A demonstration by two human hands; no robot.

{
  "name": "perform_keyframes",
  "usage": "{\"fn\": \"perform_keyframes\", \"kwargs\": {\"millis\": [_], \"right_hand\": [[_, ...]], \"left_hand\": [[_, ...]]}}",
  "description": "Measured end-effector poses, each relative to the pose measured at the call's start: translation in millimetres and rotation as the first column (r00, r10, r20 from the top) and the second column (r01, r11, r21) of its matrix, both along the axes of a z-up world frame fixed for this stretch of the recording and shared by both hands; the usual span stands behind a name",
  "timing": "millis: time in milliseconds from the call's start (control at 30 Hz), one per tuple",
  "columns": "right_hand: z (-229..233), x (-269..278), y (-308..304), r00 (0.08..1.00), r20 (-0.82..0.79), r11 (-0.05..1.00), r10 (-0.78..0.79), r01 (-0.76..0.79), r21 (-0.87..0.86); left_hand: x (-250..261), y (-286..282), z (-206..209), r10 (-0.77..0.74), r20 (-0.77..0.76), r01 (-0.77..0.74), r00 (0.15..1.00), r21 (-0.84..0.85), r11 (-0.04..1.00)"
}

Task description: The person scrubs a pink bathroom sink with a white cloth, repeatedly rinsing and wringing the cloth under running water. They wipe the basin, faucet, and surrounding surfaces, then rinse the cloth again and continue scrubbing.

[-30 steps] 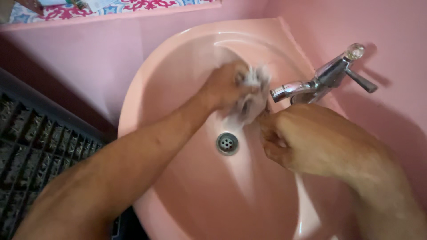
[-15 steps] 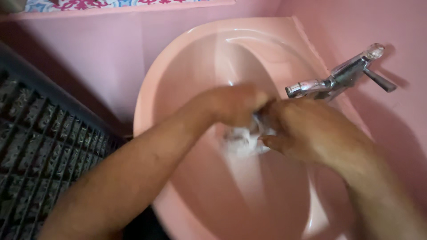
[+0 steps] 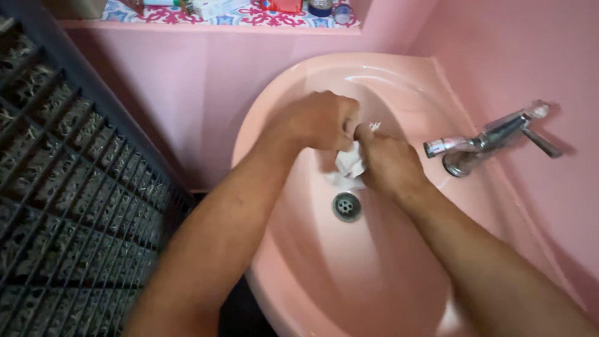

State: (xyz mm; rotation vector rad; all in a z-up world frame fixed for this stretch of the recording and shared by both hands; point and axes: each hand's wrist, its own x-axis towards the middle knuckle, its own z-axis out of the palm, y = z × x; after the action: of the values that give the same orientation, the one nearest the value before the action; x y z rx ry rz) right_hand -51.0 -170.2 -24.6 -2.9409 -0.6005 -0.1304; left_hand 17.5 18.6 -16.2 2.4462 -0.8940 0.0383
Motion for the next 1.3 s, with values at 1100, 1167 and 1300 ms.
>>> {"fn": "perform_keyframes", "kwargs": {"millis": [1100,1167,1300], "right_hand": [[-41,117,40,0.975,0.191,0.993,-0.109,0.114,-0.015],[-43,117,44,0.987,0.115,0.988,-0.109,0.095,0.121],[-47,103,78,0.991,0.13,0.916,0.042,-0.09,0.391]], "left_hand": [[-35,75,-21,0.312,0.342,-0.366,0.886,0.106,0.924],[-58,69,-16,0.339,0.332,-0.404,0.88,0.148,0.903],[-126,59,-13,0.36,0.3,-0.39,0.884,0.046,0.92]]}}
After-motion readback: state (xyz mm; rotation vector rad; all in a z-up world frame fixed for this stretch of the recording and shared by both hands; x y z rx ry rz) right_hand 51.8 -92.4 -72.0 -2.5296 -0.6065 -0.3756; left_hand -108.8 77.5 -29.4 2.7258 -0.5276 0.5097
